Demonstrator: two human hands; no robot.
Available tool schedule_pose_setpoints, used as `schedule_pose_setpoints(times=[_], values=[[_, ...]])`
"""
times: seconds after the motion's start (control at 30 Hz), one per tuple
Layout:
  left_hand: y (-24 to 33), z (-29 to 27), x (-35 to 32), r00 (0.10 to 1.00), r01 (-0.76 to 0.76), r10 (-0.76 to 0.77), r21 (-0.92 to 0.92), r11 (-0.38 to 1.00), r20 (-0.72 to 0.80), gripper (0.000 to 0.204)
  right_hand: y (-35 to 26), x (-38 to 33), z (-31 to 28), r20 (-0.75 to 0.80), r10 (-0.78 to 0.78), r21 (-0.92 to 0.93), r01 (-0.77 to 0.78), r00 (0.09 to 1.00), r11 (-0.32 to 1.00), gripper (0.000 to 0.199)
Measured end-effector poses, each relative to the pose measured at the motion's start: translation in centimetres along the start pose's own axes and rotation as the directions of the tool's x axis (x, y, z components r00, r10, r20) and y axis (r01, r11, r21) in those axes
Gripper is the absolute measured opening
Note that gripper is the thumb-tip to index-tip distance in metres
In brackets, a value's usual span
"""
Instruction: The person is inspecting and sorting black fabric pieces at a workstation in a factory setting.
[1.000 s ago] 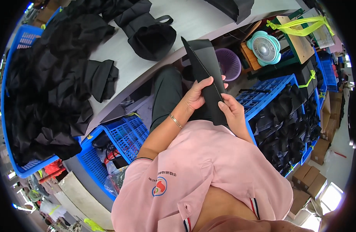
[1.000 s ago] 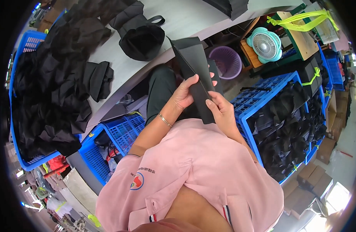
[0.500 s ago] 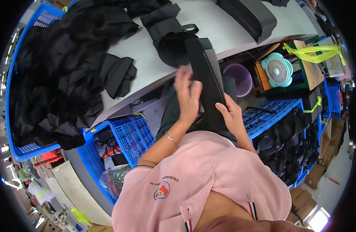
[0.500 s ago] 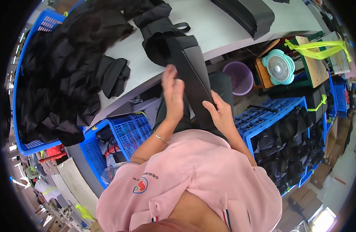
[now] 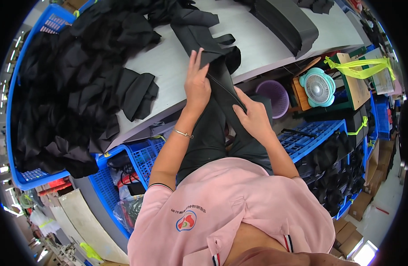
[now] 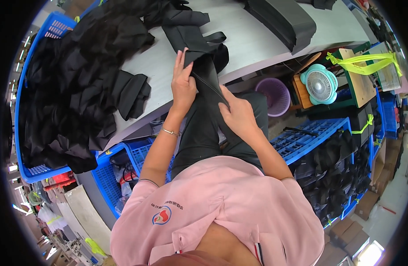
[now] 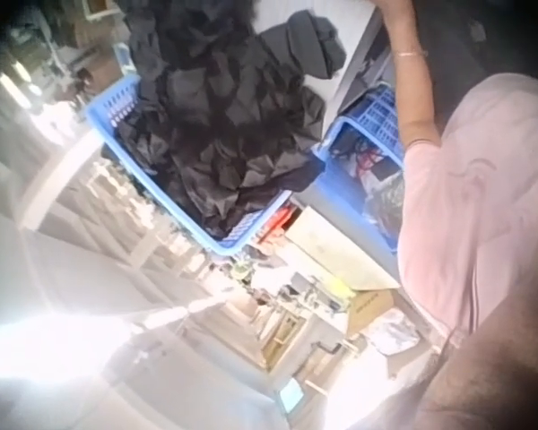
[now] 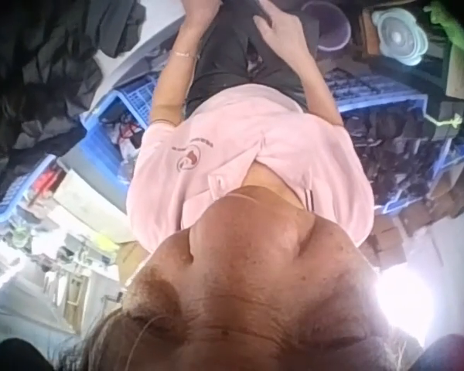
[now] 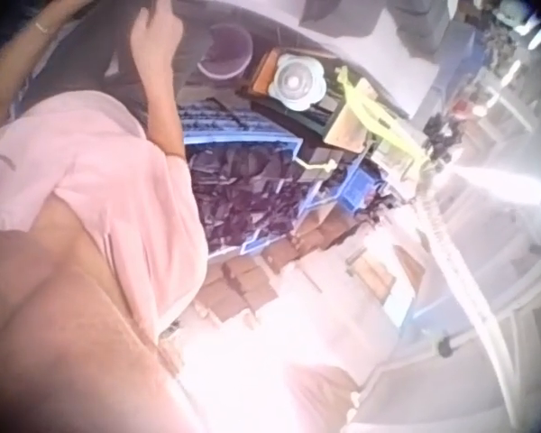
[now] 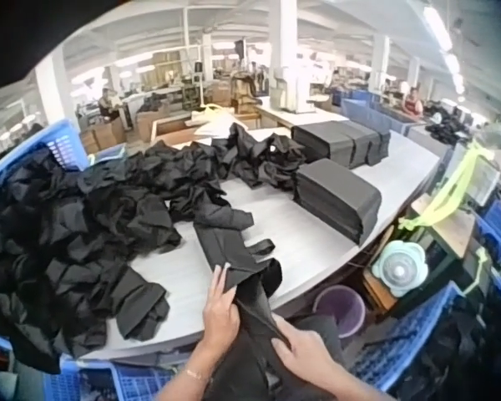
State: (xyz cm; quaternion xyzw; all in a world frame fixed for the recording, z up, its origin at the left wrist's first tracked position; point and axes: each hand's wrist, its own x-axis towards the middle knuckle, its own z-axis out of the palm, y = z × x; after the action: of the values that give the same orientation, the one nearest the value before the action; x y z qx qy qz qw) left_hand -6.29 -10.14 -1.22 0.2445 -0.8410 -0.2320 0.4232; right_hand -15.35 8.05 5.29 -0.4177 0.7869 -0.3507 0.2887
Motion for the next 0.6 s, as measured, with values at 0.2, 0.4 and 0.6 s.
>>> schedule_pose_setpoints(times=[0.2,0.4,0.6], values=[[5.7,-1.5,-0.8,0.968,-0.121,0.174,-0.267,0.956,0.183,0.024,2.6,4.2,2.7,-0.279,-0.394,-0.367,0.282,0.875,0.886,0.033],[6.6,-2.8,-2.9,0.972,-0.068,0.116,-0.23,0.971,0.202,0.03,3.3,4.2,4.1,-0.195,-0.289,-0.257,0.236,0.937,0.937,0.011],[10.0,-5.0,-7.5,0.993,0.115,-0.098,-0.417,0.902,0.061,0.053,4.0,3.9,3.1,-0.231,0.114,0.752,0.104,0.966,0.651,0.038]])
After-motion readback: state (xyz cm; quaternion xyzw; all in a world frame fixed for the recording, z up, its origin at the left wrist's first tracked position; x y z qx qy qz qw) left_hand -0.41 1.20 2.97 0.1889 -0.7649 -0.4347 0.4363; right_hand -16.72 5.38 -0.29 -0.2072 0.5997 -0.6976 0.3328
